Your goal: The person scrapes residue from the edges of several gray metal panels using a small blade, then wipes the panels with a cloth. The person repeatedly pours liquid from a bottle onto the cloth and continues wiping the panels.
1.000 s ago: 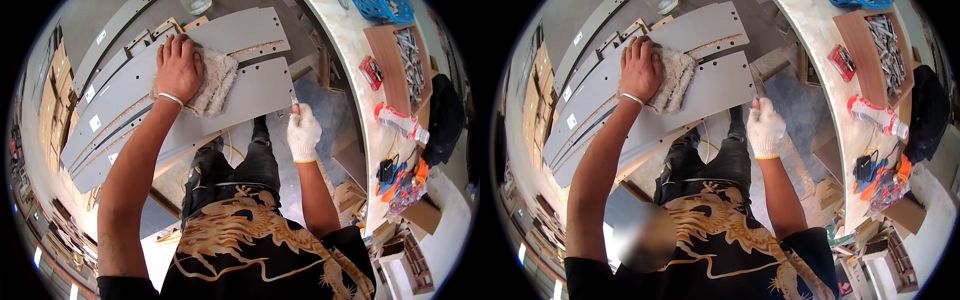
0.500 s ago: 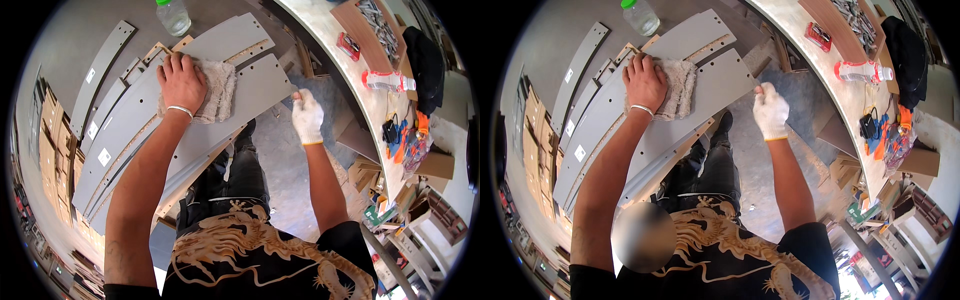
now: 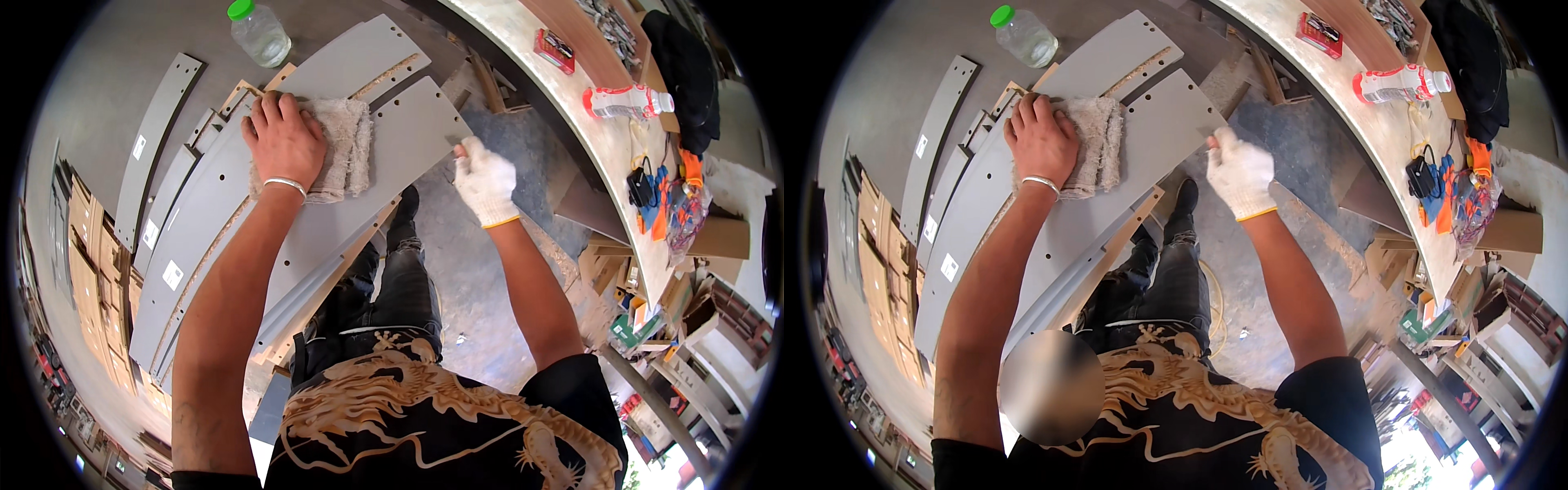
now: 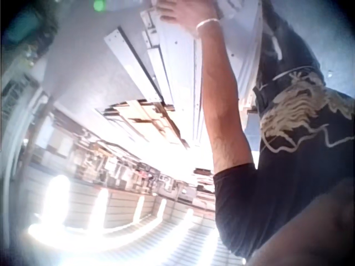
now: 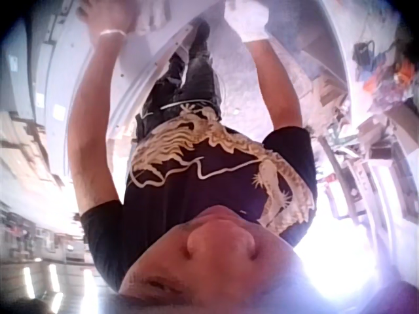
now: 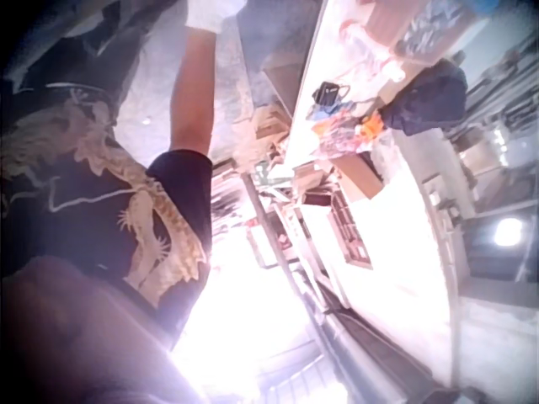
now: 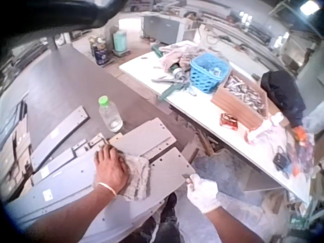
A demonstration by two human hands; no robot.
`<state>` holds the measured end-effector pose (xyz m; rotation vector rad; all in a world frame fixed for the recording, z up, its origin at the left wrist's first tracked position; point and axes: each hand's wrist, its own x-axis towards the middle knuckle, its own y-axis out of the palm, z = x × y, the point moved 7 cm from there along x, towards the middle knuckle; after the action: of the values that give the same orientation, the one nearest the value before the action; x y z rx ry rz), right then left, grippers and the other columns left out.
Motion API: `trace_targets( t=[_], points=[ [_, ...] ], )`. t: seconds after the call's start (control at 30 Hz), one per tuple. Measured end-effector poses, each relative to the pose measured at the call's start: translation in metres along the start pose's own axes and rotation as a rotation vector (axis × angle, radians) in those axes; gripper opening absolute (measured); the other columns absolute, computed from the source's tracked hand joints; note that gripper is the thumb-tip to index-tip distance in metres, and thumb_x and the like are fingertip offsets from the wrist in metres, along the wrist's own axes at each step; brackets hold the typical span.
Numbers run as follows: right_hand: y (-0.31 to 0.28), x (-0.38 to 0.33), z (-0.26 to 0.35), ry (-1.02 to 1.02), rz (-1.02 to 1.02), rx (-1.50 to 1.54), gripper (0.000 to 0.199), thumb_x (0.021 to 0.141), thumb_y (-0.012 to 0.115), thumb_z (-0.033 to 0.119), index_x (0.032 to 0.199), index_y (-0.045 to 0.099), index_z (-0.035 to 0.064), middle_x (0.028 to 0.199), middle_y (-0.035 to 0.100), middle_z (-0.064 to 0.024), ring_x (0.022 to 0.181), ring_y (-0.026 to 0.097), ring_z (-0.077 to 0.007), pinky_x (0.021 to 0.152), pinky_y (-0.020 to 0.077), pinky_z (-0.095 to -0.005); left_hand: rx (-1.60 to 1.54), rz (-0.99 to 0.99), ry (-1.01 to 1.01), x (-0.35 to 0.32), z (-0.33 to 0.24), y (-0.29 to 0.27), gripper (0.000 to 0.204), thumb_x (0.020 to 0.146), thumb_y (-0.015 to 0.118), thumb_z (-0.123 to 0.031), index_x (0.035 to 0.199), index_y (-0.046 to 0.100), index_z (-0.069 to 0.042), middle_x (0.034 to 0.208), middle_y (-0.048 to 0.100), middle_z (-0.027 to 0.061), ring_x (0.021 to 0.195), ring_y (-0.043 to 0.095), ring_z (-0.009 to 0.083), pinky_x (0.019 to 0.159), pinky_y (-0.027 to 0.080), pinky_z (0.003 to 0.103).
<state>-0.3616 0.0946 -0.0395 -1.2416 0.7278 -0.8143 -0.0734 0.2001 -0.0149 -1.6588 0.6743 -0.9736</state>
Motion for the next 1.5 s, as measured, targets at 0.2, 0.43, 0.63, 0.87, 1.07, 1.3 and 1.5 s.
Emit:
trace_targets(
  t=[0.2,0.43,0.63,0.87,1.07,1.3,1.5],
  points=[
    [-0.001,0.004,-0.014,-0.004,-0.069,-0.036,0.018,0.1,0.06,0.032,0.101,0.061,0.0133,0.067,0.069,-0.0148,0.063,0.071,-0.037,0.059,0.0549,-0.0494,-0.009,0.0,0.018,0.003,-0.003,0.0,0.032,0.098,0.055,-0.02,0.125,0.054,-0.005,0.139,0.055,0.0158,0.138,0.047,0.035,0.116,0.031,0.056],
    [-0.003,0.0,0.001,-0.053,-0.09,0.03,0.017,0.1,0.059,0.03,0.098,0.06,0.0135,0.065,0.068,-0.0149,0.065,0.071,-0.0374,0.06,0.0548,-0.0519,0.01,-0.005,0.023,0.001,-0.003,0.0,0.032,0.098,0.055,-0.021,0.126,0.054,-0.005,0.138,0.055,0.0167,0.136,0.047,0.0353,0.115,0.031,0.056],
    [0.011,-0.037,0.052,-0.127,-0.02,0.044,0.013,0.098,0.065,0.028,0.101,0.062,0.0159,0.065,0.067,-0.013,0.06,0.069,-0.0363,0.055,0.0536,-0.049,-0.018,0.011,0.014,0.001,0.0,0.0,0.033,0.097,0.056,-0.022,0.124,0.054,-0.004,0.14,0.054,0.0182,0.138,0.046,0.0366,0.116,0.03,0.057],
    [0.009,-0.033,0.043,-0.064,-0.079,0.045,0.015,0.098,0.064,0.028,0.096,0.061,0.0139,0.062,0.066,-0.0132,0.058,0.069,-0.0343,0.053,0.0518,-0.0466,-0.051,0.017,0.016,0.002,0.0,0.003,0.032,0.095,0.057,-0.023,0.119,0.055,-0.002,0.14,0.054,0.0204,0.14,0.043,0.0386,0.116,0.029,0.06],
    [0.019,-0.106,0.157,-0.241,0.011,0.226,0.021,0.087,0.073,0.03,0.088,0.059,0.0137,0.056,0.062,-0.008,0.051,0.064,-0.0309,0.057,0.0506,-0.0456,-0.018,-0.001,0.007,0.0,0.002,0.004,0.034,0.096,0.057,-0.024,0.123,0.055,-0.004,0.138,0.055,0.0174,0.137,0.046,0.0375,0.116,0.031,0.058],
    [0.02,-0.11,0.155,-0.069,-0.002,0.172,0.018,0.09,0.07,0.03,0.097,0.061,0.0157,0.065,0.067,-0.0089,0.058,0.069,-0.0313,0.057,0.0533,-0.0456,-0.481,0.003,-0.016,0.003,0.043,-0.004,0.037,0.094,0.061,-0.022,0.124,0.059,0.0,0.135,0.057,0.0221,0.131,0.051,0.0401,0.115,0.036,0.051],
    [0.013,-0.092,0.13,-0.041,-0.012,0.083,0.015,0.097,0.064,0.026,0.1,0.062,0.0122,0.071,0.07,-0.0157,0.063,0.07,-0.0377,0.057,0.0541,-0.0498,-0.483,-0.121,-0.243,-0.099,0.184,-0.066,0.038,0.097,0.062,-0.011,0.131,0.058,0.005,0.139,0.058,0.025,0.13,0.055,0.0416,0.112,0.042,0.046]
  ],
)
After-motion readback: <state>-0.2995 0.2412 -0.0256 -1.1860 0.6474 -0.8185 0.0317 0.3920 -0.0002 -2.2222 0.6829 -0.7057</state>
